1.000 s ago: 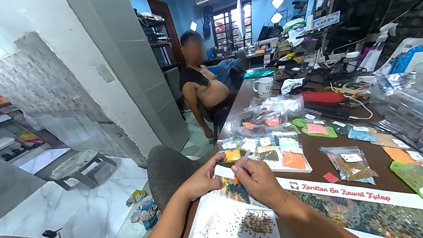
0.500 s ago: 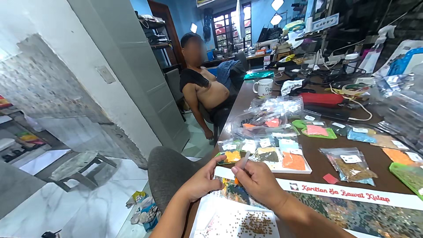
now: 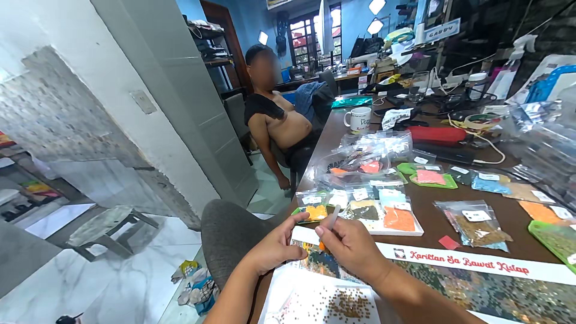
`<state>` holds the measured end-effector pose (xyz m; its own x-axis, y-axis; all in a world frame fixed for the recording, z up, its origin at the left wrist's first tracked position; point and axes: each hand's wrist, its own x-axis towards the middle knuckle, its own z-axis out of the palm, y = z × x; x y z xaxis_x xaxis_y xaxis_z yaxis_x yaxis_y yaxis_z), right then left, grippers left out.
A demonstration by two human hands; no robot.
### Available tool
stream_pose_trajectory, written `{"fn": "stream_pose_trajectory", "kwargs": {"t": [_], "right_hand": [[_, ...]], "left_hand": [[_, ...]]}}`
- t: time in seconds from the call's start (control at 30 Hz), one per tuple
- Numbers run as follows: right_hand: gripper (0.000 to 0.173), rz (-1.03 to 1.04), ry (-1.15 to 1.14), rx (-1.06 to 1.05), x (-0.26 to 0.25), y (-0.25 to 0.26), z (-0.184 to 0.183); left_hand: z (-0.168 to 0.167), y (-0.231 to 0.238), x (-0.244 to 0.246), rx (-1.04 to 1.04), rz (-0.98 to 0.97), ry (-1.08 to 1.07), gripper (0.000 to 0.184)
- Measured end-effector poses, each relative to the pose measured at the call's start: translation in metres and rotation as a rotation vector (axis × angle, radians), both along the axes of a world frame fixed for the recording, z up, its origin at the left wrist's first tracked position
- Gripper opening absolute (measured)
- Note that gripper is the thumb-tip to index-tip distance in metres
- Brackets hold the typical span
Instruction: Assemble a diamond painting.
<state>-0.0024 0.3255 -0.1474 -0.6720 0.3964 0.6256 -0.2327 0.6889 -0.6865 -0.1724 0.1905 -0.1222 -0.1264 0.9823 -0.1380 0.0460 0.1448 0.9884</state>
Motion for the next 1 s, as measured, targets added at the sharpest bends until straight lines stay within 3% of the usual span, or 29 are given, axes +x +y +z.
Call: {"fn": "stream_pose_trajectory", "kwargs": {"t": [1.0], "right_hand": [[0.040,-0.007,-0.016,0.037,0.0022,0.0007,-0.0008]], "left_hand": [[0.0028,0.0007,0.0036,-0.005,0.015,-0.011,0.075]]}}
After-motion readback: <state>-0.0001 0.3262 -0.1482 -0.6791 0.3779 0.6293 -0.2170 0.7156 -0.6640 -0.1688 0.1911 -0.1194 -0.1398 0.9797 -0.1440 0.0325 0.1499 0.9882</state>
